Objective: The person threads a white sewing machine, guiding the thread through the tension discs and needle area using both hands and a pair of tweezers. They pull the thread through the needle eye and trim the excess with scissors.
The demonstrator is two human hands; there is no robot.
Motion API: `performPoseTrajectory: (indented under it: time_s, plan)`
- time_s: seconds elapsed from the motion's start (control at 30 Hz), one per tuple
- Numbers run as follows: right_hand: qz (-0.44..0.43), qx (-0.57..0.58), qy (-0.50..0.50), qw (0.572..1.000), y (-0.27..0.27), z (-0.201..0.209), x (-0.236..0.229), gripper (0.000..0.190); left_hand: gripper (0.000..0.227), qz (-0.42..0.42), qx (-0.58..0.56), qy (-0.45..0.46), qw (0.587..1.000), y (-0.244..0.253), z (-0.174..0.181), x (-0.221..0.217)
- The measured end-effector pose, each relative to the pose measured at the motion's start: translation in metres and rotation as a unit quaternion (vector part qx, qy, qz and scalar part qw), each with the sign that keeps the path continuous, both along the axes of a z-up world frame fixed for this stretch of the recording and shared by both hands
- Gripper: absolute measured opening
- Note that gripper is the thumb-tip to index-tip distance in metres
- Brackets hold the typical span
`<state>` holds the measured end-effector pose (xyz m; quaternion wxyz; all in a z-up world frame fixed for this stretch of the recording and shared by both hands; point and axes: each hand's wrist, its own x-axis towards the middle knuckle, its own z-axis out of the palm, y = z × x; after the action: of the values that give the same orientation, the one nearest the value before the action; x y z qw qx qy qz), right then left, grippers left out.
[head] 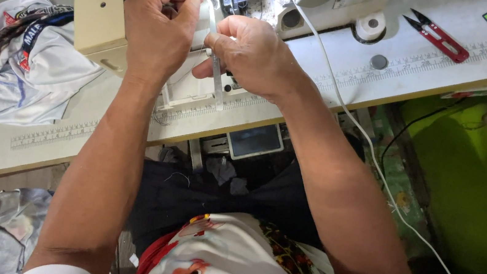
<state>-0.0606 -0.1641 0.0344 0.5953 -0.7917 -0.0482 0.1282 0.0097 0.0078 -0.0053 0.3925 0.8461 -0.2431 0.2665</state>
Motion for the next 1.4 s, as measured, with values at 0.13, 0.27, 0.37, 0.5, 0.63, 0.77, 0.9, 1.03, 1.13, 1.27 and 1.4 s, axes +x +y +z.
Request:
performPoseTrajectory:
  time_s: [0.13,0.27,0.37,0.5,0.63,0.77,0.9,1.03,1.13,1.27,1.4]
  plan:
    - [-0.030,-0.008,0.007,0.999,-0.001,0.005,-0.002,0.016,0.013,-0.019,0.008,-0.024,1.000,-0.001,0.006,-0.008]
    - [-0.068,-0.010,0.026,0.997,0.000,0.009,0.000,0.024,0.014,-0.027,0.007,-0.043,0.999,0.002,0.008,-0.020]
    - [-0.085,0.137,-0.008,0.987,-0.002,-0.008,0.011,0.028,0.010,-0.008,0.060,-0.062,0.996,0.009,0.002,-0.029]
    - [-0.112,0.060,-0.011,0.992,0.002,-0.004,0.016,0.033,0.010,-0.010,0.090,-0.032,0.995,0.019,-0.011,-0.041]
    - [-0.109,0.075,0.009,0.991,0.004,-0.011,0.028,0.022,0.012,-0.002,0.063,-0.005,0.998,0.028,-0.022,-0.047]
    - [-0.110,0.119,0.016,0.987,0.008,-0.019,0.035,0.022,0.015,0.004,0.030,0.002,1.000,0.036,-0.032,-0.047]
    - [-0.134,0.133,0.019,0.982,0.009,-0.019,0.035,0.036,0.015,-0.007,0.009,0.004,1.000,0.035,-0.033,-0.049]
    - [-0.164,0.163,0.051,0.972,0.010,-0.025,0.043,0.045,0.017,-0.003,0.006,0.012,1.000,0.033,-0.033,-0.050]
    - [-0.175,0.177,0.056,0.967,0.010,-0.021,0.040,0.038,0.017,-0.006,0.002,0.012,1.000,0.033,-0.035,-0.049]
    - [-0.182,0.183,0.062,0.964,0.011,-0.019,0.039,0.034,0.016,-0.007,0.011,0.001,1.000,0.033,-0.034,-0.050]
    - [-0.192,0.226,0.090,0.951,0.013,-0.038,0.055,0.027,0.016,-0.006,0.020,-0.004,1.000,0.032,-0.034,-0.050]
